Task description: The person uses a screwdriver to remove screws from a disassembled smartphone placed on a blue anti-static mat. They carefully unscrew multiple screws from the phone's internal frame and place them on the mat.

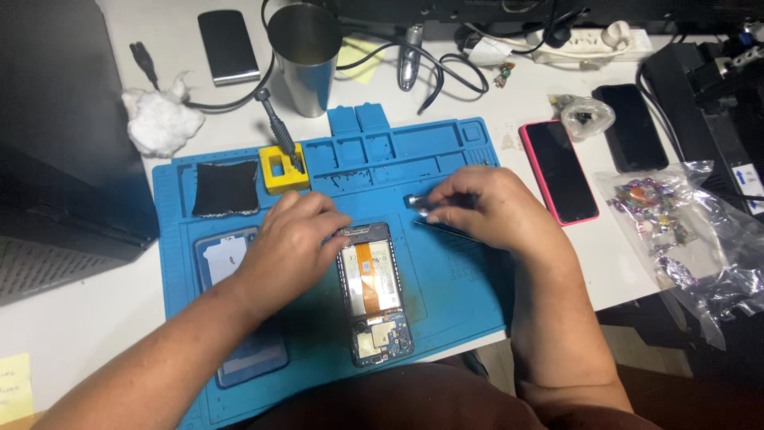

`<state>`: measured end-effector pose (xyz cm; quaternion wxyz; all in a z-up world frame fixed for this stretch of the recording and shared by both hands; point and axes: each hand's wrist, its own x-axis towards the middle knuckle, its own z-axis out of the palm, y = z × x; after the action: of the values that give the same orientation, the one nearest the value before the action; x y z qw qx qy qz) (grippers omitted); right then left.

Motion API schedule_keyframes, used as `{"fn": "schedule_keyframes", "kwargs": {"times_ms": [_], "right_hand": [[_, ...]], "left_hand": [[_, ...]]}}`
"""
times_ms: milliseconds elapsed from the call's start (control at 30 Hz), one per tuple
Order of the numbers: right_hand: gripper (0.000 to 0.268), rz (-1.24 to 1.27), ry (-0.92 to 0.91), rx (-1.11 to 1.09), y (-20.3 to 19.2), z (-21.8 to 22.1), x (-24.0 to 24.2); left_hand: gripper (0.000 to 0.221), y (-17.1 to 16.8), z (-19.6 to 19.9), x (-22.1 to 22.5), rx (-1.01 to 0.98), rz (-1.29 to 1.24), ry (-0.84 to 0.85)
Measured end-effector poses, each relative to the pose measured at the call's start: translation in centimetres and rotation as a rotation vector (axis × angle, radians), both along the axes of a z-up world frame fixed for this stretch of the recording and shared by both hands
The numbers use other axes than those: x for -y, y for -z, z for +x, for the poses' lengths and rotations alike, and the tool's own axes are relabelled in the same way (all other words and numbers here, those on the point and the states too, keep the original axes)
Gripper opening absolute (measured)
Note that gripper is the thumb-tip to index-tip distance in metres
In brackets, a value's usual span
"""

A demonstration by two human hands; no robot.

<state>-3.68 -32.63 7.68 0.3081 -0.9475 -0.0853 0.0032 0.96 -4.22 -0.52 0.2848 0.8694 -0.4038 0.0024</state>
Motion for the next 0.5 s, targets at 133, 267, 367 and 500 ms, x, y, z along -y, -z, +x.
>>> {"fn": "schedule_keyframes", "kwargs": {"times_ms": [133,267,367,500], "right_hand": [[0.025,-0.186,0.066,-0.214,-1.8,-0.8,-0.7],[0.029,-0.317,0.093,-0.277,-1.6,-0.5,-0.4],[0.026,-0.342,0.103,-0.098,0.1,0.0,1.1],[0.026,-0.370,0.082,0.021,2.0,0.9,1.0]], "left_hand": [[0.025,-1.4,-1.2,0.5,0.020,-0.051,0.048],[0.030,-3.4,-1.8,1.0,0.040,0.012,0.167],[0.030,-4.2,-2.2,1.2,0.016,0.066,0.155],[0.028,-4.6,-2.3,1.4,0.032,0.133,0.163]]}}
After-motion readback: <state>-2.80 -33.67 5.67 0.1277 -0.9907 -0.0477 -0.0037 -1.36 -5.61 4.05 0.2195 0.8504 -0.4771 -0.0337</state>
